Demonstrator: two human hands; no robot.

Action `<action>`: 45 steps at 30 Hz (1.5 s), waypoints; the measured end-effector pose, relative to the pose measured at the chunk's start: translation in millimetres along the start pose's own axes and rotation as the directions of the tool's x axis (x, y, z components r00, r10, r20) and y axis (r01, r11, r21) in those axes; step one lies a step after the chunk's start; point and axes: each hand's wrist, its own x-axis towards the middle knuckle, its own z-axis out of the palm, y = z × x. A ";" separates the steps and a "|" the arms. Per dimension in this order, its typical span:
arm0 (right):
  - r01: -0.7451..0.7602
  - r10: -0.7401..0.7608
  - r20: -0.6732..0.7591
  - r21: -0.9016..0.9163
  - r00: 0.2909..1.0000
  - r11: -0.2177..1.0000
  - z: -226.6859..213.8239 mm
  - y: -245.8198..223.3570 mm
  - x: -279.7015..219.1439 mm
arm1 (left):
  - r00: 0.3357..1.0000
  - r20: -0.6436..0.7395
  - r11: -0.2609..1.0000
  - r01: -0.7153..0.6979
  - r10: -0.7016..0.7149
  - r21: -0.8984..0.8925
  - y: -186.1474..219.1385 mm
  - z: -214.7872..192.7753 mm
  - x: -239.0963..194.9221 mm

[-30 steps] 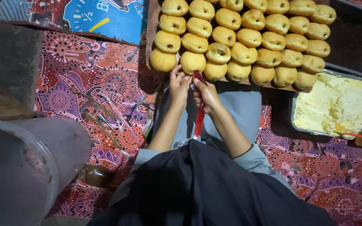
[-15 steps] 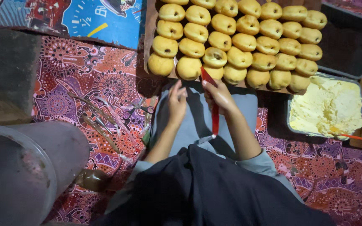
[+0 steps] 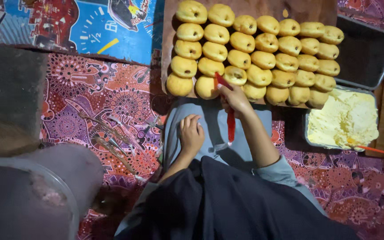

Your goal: The person fills rows of donuts with brown and red fillings using piping bags. They systematically inject each donut, switching between fillings and occasionally adjusting the bags.

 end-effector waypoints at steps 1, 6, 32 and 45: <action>0.010 -0.010 -0.019 -0.014 1.000 1.000 2.0 -1.0 0.2 | 1.000 -0.001 1.000 -0.001 0.001 0.012 -2.7 -3.5 1.7; 0.060 -0.079 -0.139 -0.136 0.987 0.989 20.1 -8.9 4.4 | 1.000 0.024 0.999 -0.017 0.016 0.042 -21.6 -19.5 15.0; 0.193 -0.410 -0.195 -0.655 0.891 0.731 14.6 -25.2 -29.1 | 0.995 0.098 0.937 -0.019 -0.016 0.348 -29.1 -16.6 49.3; 0.026 -0.332 -0.158 -0.873 0.930 0.488 4.6 -96.6 19.0 | 0.997 0.071 0.915 -0.032 0.004 0.401 -28.2 -4.0 66.3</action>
